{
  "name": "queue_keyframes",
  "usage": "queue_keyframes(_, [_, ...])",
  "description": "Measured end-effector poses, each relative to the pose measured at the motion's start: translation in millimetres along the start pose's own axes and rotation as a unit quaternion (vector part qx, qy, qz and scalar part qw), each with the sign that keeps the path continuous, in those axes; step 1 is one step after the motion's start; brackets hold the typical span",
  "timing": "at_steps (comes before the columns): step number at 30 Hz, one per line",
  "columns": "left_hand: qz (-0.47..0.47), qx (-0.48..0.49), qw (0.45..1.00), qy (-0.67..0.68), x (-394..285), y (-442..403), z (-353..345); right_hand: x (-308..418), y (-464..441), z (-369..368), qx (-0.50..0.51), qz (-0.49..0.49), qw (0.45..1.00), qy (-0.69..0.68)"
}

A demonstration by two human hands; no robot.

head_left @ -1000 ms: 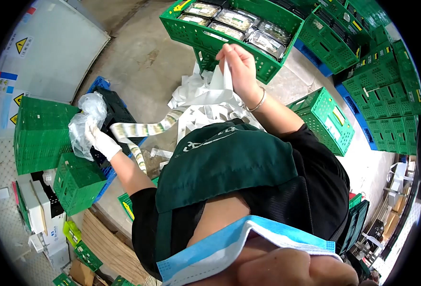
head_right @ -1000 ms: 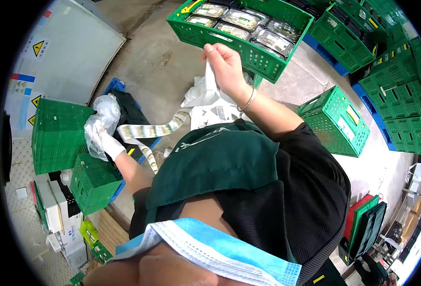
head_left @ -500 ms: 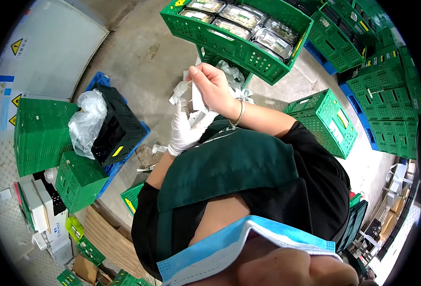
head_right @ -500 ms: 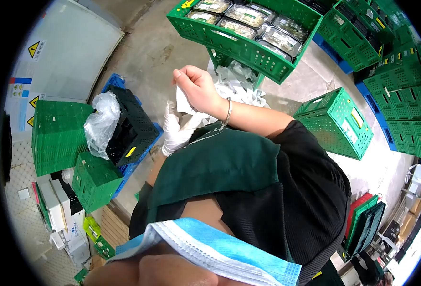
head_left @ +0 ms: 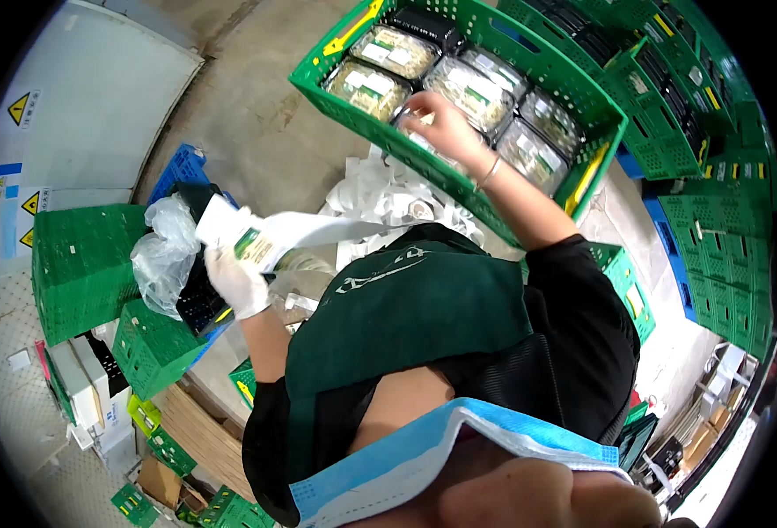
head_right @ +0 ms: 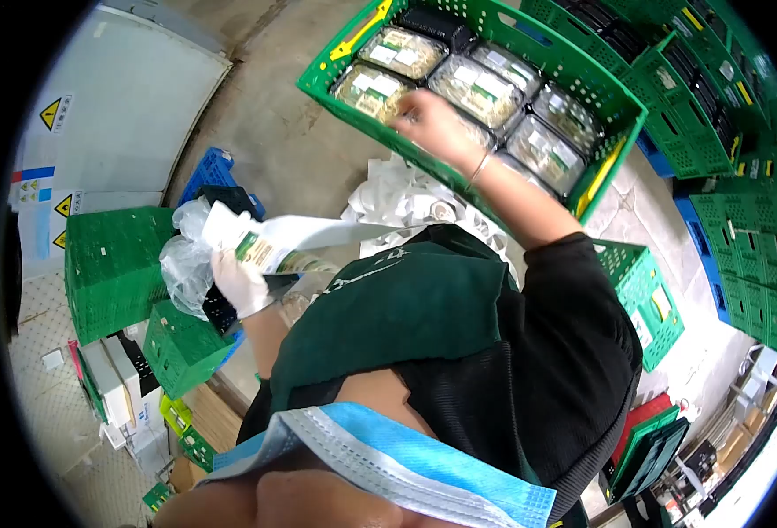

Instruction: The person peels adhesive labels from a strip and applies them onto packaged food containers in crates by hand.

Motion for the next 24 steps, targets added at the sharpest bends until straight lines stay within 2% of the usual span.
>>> queue_keyframes(2, [0.009,-0.017,0.999,-0.039,13,-25,6,-66,-72,19,-0.046,-0.028,0.997,0.047])
queue_keyframes(3, [0.098,-0.078,0.991,0.057,18,-35,5,-72,-98,36,-0.062,-0.067,0.989,0.116])
queue_keyframes(4, [0.173,-0.157,0.959,0.157,22,-43,4,-105,-133,40,-0.078,-0.094,0.976,0.179])
queue_keyframes(7, [0.202,-0.235,0.929,0.2,28,-60,12,-157,-204,46,-0.051,-0.152,0.93,0.331])
queue_keyframes(9, [0.232,-0.252,0.911,0.23,19,-69,11,-183,-232,39,-0.033,-0.149,0.914,0.376])
queue_keyframes(11, [0.243,-0.254,0.918,0.185,22,-78,14,-196,-249,32,0.027,-0.166,0.898,0.406])
queue_keyframes(13, [0.244,-0.242,0.918,0.195,28,-82,17,-203,-259,27,0.022,-0.184,0.91,0.372])
queue_keyframes(15, [0.254,-0.256,0.912,0.196,47,-84,24,-217,-261,25,-0.002,-0.14,0.94,0.312])
queue_keyframes(17, [0.277,-0.26,0.9,0.212,57,-94,23,-209,-258,29,-0.035,-0.116,0.946,0.299])
queue_keyframes(20, [0.295,-0.272,0.89,0.215,57,-109,16,-195,-264,50,-0.132,-0.049,0.952,0.271])
queue_keyframes(21, [0.282,-0.256,0.902,0.203,56,-114,16,-183,-265,60,-0.16,-0.028,0.951,0.263])
queue_keyframes(24, [0.271,-0.231,0.913,0.201,63,-121,23,-171,-256,89,-0.224,-0.059,0.945,0.232])
Point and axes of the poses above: each hand's wrist, its own y-axis away from the middle knuckle, its own z-axis out of the back of the hand, x = y × z, the point moved 2 cm from there along -y, towards the middle knuckle, and after that the axes turned 6 degrees about -z, right-handed, at the moved point
